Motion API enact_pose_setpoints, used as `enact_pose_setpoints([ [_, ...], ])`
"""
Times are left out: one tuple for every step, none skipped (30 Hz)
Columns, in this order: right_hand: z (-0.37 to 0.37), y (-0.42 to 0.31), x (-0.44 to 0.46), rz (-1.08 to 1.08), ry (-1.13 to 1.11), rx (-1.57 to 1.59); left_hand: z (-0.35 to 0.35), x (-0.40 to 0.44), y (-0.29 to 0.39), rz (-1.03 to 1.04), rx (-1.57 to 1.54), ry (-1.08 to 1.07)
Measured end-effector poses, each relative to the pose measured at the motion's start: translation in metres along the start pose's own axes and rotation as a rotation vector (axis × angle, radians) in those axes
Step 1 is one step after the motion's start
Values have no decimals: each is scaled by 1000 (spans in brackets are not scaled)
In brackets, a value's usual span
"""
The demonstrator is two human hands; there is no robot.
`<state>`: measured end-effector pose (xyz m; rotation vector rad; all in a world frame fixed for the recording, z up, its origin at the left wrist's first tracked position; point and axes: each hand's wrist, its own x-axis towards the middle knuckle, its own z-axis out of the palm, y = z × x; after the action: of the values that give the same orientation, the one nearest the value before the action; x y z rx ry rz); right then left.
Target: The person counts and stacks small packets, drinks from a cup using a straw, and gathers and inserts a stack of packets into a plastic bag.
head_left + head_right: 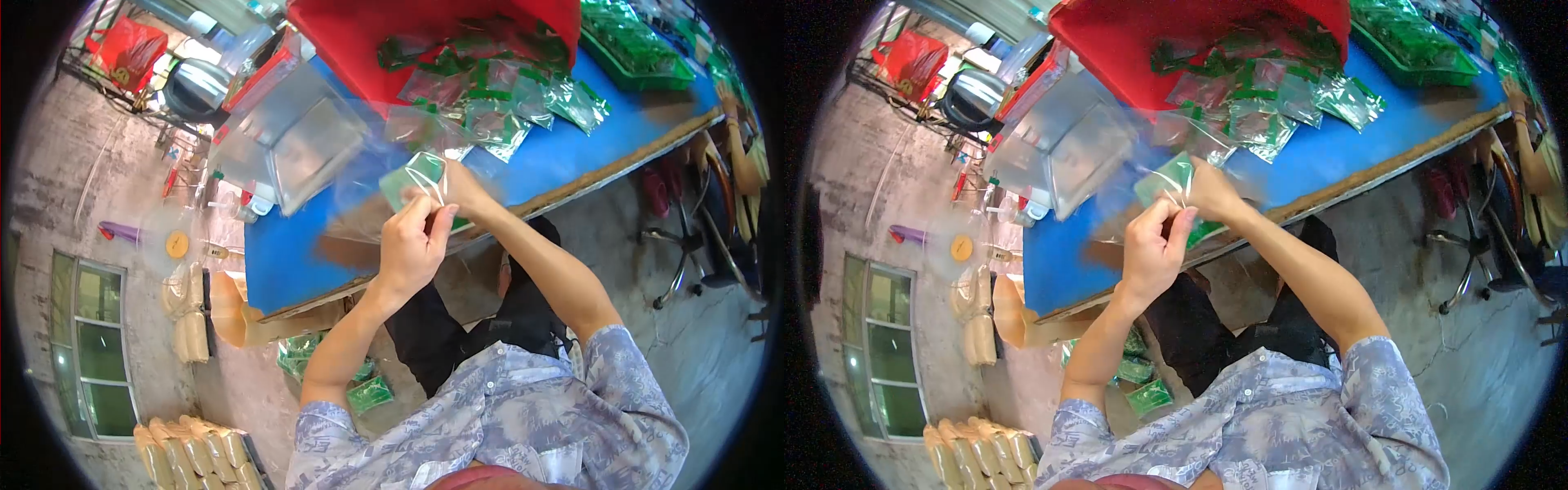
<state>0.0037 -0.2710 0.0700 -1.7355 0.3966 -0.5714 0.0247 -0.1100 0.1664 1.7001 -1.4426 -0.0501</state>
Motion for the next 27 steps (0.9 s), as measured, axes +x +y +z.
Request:
enact_pose_setpoints([
  [9, 4, -2, 11, 38, -108, -2, 2, -2, -37, 16, 19],
  [16, 8, -7, -9, 35, -164, -5, 7, -5, -69, 33, 34],
  [20, -1, -16, -32, 39, -218, -10, 11, -13, -135, 10, 75],
  [19, -12, -19, -55, 46, -275, -19, 15, -24, -199, -15, 115],
  [11, -22, -20, 61, -88, 59, -24, 18, -31, -264, -44, 155],
  [9, -25, -18, 181, -86, 189, -24, 16, -25, -253, -71, 110],
  [7, -27, -15, 304, -85, 318, -20, 8, -13, -245, -100, 65],
  [6, -27, -13, 429, -85, 449, -15, -2, -2, -240, -129, 19],
  [13, -9, -7, 384, -87, 557, -9, -13, 7, -198, -117, -40],
  [13, -10, -6, 345, -89, 506, -3, -23, 15, -155, -103, -98],
  [13, -11, -7, 305, -92, 456, 1, -32, 20, -141, -102, -132],
  [13, -15, -9, 267, -94, 404, 5, -40, 24, -129, -104, -166],
  [0, -51, -23, 287, -154, 345, 8, -45, 29, -90, -100, -213],
  [1, -56, -28, 226, -147, 339, 10, -49, 34, -52, -94, -255],
  [3, -59, -32, 161, -147, 331, 8, -51, 38, -36, -58, -351],
  [4, -61, -34, 92, -153, 320, 0, -47, 42, 32, 56, -454],
  [11, -41, -28, 167, -123, 204, -8, -35, 48, 75, 85, -340],
  [27, -24, -23, -31, 1, 275, -16, -15, 50, 117, 116, -225],
  [43, -23, -22, -227, 124, 354, -23, 17, 40, 307, 311, -34],
  [40, -18, -21, -199, 64, 280, -32, 45, 24, 444, 436, 29],
  [34, -26, -21, -177, 3, 203, -41, 74, 8, 575, 565, 113],
  [28, -35, -21, -158, -59, 125, -49, 87, -8, 528, 534, -29],
  [27, -53, -27, -111, -53, 155, -57, 99, -24, 471, 502, -166],
  [27, -62, -33, -55, -47, 186, -62, 104, -32, 264, 367, -401],
  [29, -60, -31, -100, -9, 136, -65, 109, -38, 60, 224, -631],
  [26, -65, -30, -60, -56, 127, -64, 112, -43, 24, 206, -628],
  [23, -70, -32, -14, -104, 122, -65, 112, -43, -17, 187, -629],
])
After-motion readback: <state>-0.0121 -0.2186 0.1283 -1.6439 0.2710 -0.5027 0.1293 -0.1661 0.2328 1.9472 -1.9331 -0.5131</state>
